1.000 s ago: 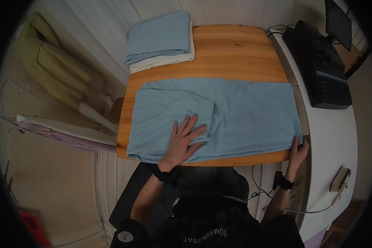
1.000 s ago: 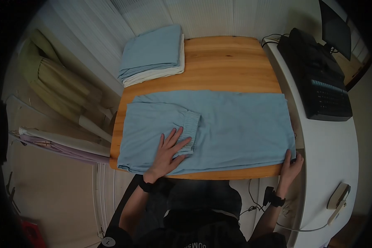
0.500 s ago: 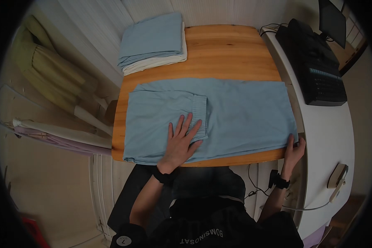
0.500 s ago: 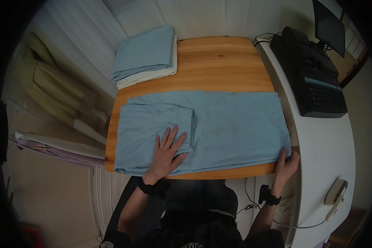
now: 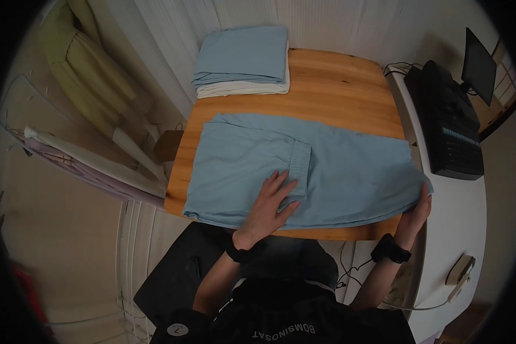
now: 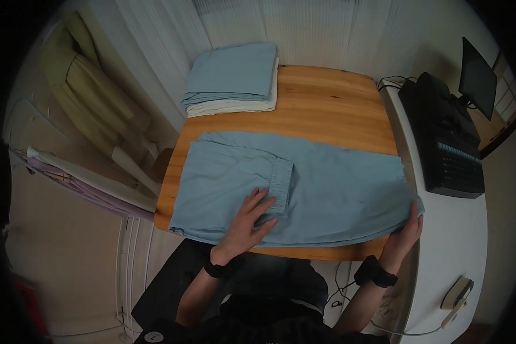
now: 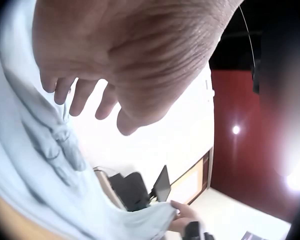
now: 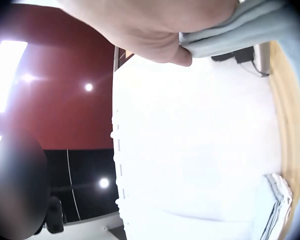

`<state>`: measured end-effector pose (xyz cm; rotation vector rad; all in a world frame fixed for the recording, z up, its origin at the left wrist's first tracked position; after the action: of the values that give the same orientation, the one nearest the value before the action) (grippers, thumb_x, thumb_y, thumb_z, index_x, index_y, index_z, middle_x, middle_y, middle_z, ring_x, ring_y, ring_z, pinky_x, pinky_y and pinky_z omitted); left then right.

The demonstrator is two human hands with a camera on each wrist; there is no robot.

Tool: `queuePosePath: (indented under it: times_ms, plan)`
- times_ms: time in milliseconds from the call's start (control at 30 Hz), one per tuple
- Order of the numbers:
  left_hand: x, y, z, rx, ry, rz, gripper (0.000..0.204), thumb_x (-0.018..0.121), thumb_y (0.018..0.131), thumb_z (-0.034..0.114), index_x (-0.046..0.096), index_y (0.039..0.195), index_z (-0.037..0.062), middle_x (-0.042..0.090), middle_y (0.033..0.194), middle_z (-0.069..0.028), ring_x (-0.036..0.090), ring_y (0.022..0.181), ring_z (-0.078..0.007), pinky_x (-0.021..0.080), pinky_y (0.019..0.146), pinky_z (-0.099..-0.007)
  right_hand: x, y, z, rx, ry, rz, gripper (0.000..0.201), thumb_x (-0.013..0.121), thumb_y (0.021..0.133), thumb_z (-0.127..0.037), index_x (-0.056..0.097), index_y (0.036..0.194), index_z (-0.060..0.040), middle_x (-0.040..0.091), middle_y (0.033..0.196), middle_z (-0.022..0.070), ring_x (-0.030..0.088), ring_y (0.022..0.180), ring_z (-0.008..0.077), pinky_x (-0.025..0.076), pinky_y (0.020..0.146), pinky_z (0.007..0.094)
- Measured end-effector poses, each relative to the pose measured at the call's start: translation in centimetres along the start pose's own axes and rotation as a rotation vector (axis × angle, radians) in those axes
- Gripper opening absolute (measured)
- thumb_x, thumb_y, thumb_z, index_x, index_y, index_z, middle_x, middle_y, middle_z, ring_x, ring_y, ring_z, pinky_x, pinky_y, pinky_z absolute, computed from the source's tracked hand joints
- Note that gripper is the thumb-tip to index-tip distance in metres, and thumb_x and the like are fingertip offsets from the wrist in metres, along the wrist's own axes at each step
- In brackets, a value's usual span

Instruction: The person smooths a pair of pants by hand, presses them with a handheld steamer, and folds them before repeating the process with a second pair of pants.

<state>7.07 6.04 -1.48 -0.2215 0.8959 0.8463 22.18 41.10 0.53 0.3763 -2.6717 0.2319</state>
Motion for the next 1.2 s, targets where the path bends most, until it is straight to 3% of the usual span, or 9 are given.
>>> queuePosePath:
  times_ms: [300, 500, 600, 667, 767, 900, 967, 1100, 1200]
  plan:
    - [-10.6, -5.1, -4.9, -0.436, -1.150, 0.419, 0.059, 0.045, 0.106, 0.046, 0.044, 0.145, 0.0013, 0.054, 0.142, -0.0141, 0.054, 0.130, -0.0248, 0.040, 0.111, -0.0375, 27.0, -21.1, 2.8, -0.329, -0.392, -0.708, 0.022, 0.072, 0.092, -0.016, 0.064, 0.106, -0.0025, 0.065, 0.108, 0.0057, 0.060, 0.088, 0.0146, 0.048, 0.078, 0.0299]
    - [-11.6, -8.5, -14.7, -0.562, -1.612, 0.511, 0.061, 0.048, 0.105, 0.050, 0.044, 0.144, 0.0033, 0.059, 0.130, -0.0098, 0.058, 0.118, -0.0201, 0.045, 0.102, -0.0355, 25.4, -33.4, 17.0, -0.570, -0.726, -1.368, 0.033, 0.072, 0.085, -0.012, 0.063, 0.115, -0.0014, 0.060, 0.126, 0.0155, 0.058, 0.114, 0.0371, 0.051, 0.091, 0.0430]
    - [-11.9, -8.6, -15.0, -0.579, -1.354, 0.618, 0.054, 0.059, 0.102, 0.038, 0.047, 0.141, 0.0023, 0.064, 0.118, -0.0079, 0.061, 0.106, -0.0171, 0.048, 0.092, -0.0314, 23.5, -33.6, 16.3, -0.566, -0.802, -1.433, 0.034, 0.073, 0.086, -0.014, 0.063, 0.116, -0.0022, 0.058, 0.131, 0.0144, 0.056, 0.118, 0.0378, 0.051, 0.095, 0.0438]
    - [-12.5, -8.4, -14.6, -0.777, -0.701, 0.532, 0.054, 0.069, 0.095, 0.024, 0.050, 0.139, 0.0010, 0.068, 0.108, -0.0057, 0.063, 0.099, -0.0144, 0.049, 0.083, -0.0271, 21.6, -32.2, 14.0, -0.510, -0.831, -1.456, 0.034, 0.073, 0.086, -0.016, 0.063, 0.116, -0.0024, 0.057, 0.132, 0.0144, 0.056, 0.118, 0.0380, 0.051, 0.096, 0.0436]
    - [-13.2, -7.7, -14.6, -0.645, -0.708, 0.450, 0.066, 0.078, 0.086, 0.022, 0.049, 0.142, 0.0021, 0.064, 0.113, -0.0080, 0.059, 0.101, -0.0131, 0.049, 0.082, -0.0299, 18.2, -29.1, 10.5, -0.547, -0.831, -1.498, 0.032, 0.072, 0.086, -0.013, 0.063, 0.114, -0.0024, 0.057, 0.125, 0.0165, 0.057, 0.114, 0.0366, 0.050, 0.095, 0.0442]
    - [-13.3, -9.3, -15.7, -0.651, -0.410, 0.533, 0.059, 0.075, 0.087, 0.022, 0.053, 0.138, 0.0004, 0.069, 0.099, -0.0090, 0.064, 0.088, -0.0179, 0.050, 0.081, -0.0290, 12.7, -21.9, 6.9, -0.669, -1.049, -0.863, 0.035, 0.074, 0.086, -0.018, 0.064, 0.116, -0.0025, 0.062, 0.124, 0.0154, 0.064, 0.104, 0.0334, 0.054, 0.085, 0.0417]
    - [-12.7, -10.1, -14.6, -0.472, 0.481, 0.592, 0.061, 0.075, 0.087, 0.030, 0.054, 0.136, -0.0003, 0.069, 0.094, -0.0146, 0.066, 0.083, -0.0287, 0.053, 0.081, -0.0372, 10.3, -19.0, 7.2, -0.472, -1.089, -0.705, 0.038, 0.075, 0.086, -0.021, 0.064, 0.117, -0.0024, 0.066, 0.115, 0.0148, 0.066, 0.097, 0.0331, 0.054, 0.081, 0.0413]
    - [-12.2, -9.5, -14.1, -0.637, 0.477, 0.562, 0.066, 0.074, 0.087, 0.040, 0.055, 0.135, -0.0013, 0.070, 0.097, -0.0194, 0.067, 0.088, -0.0389, 0.053, 0.082, -0.0443, 9.2, -17.2, 8.9, -0.081, -1.329, -0.666, 0.047, 0.074, 0.087, -0.036, 0.064, 0.118, -0.0020, 0.070, 0.087, 0.0142, 0.068, 0.079, 0.0339, 0.053, 0.069, 0.0439]
    - [-12.3, -9.3, -14.9, -0.878, 0.232, 0.332, 0.070, 0.072, 0.087, 0.047, 0.056, 0.134, -0.0022, 0.071, 0.105, -0.0217, 0.067, 0.095, -0.0398, 0.054, 0.083, -0.0429, 9.1, -17.0, 10.9, -0.234, -1.389, -0.794, 0.048, 0.073, 0.086, -0.043, 0.065, 0.106, 0.0000, 0.067, 0.070, 0.0128, 0.068, 0.073, 0.0350, 0.052, 0.065, 0.0437]
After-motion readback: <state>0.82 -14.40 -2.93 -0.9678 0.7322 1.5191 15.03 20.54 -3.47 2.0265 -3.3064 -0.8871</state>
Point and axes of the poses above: each hand's wrist, its own y-axis towards the middle knuckle, its own x-axis out of the palm, z = x × y, the point moved 4 cm from there along y, towards the middle knuckle
